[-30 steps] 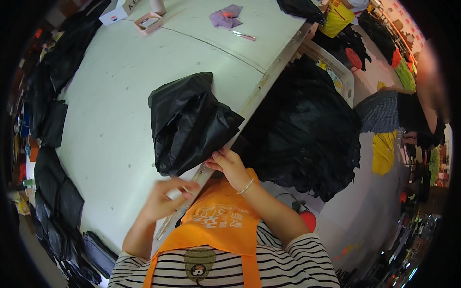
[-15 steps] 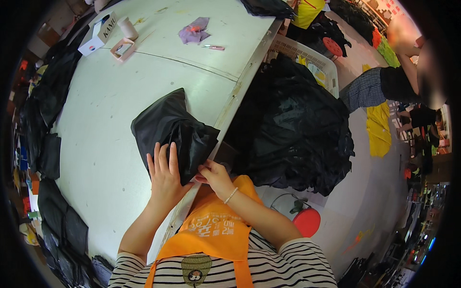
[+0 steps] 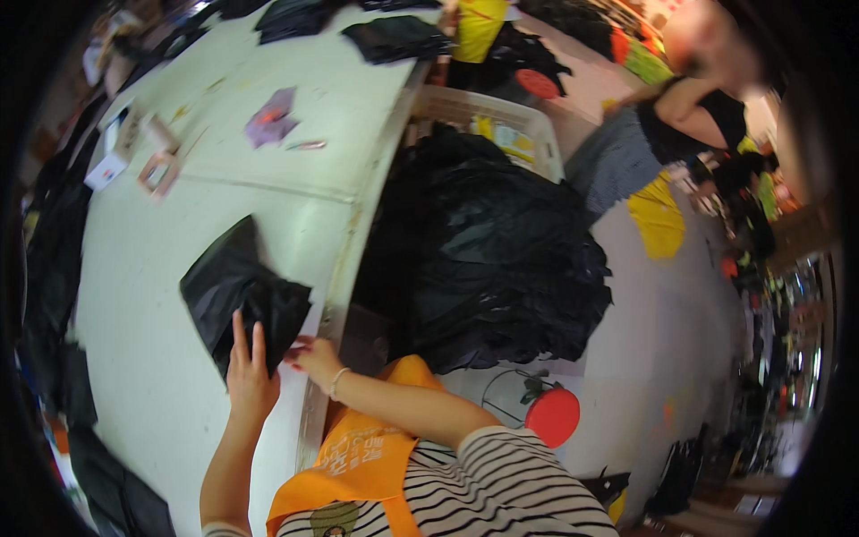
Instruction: The person folds a black jacket on a white table. They smooth the fabric, fold the sleeves and body, and place the folded jacket into a black plastic bag. The person then retrieves another jacket from a nearby basket and begins folding it.
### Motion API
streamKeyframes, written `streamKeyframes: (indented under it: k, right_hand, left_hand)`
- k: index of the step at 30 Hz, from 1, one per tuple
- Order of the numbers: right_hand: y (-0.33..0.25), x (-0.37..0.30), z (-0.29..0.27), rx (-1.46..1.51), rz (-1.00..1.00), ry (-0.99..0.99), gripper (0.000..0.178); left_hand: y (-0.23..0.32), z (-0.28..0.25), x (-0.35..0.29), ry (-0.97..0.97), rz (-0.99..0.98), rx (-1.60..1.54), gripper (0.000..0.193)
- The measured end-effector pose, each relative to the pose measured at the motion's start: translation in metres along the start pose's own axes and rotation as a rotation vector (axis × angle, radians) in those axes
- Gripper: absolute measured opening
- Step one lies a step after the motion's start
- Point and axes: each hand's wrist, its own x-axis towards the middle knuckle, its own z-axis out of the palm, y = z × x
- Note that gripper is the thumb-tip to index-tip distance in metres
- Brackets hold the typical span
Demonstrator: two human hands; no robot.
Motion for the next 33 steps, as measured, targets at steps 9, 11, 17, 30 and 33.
streamKeyframes:
  k: [9,11,17,30,33]
  right_hand:
    - [-0.017,0.025,-0.004,0.225,-0.045,-0.035,0.031]
    - [-0.013,0.038,0.003,-0.044,-0.222,-0.018,0.024]
    - [-0.014,0.071,0.02,-0.327,-0.235,-0.02,0.011]
    - [-0.123,0.024,-0.038,-0.712,-0.131,0.003,0.016]
    - [-0.122,0.034,-0.056,-1.046,-0.678,0.293,0.017]
  left_hand:
    - [-0.016,0.03,0.029,0.037,-0.018,0.014,0.073]
    - [-0.012,0.019,0.043,0.08,-0.068,-0.05,0.081]
    - [-0.022,0.033,0.052,0.004,-0.033,0.224,0.094]
    - [0.021,-0.021,0.128,-0.073,0.091,0.257,0.075]
    - [0.037,0.006,0.135,-0.171,0.082,0.242,0.078]
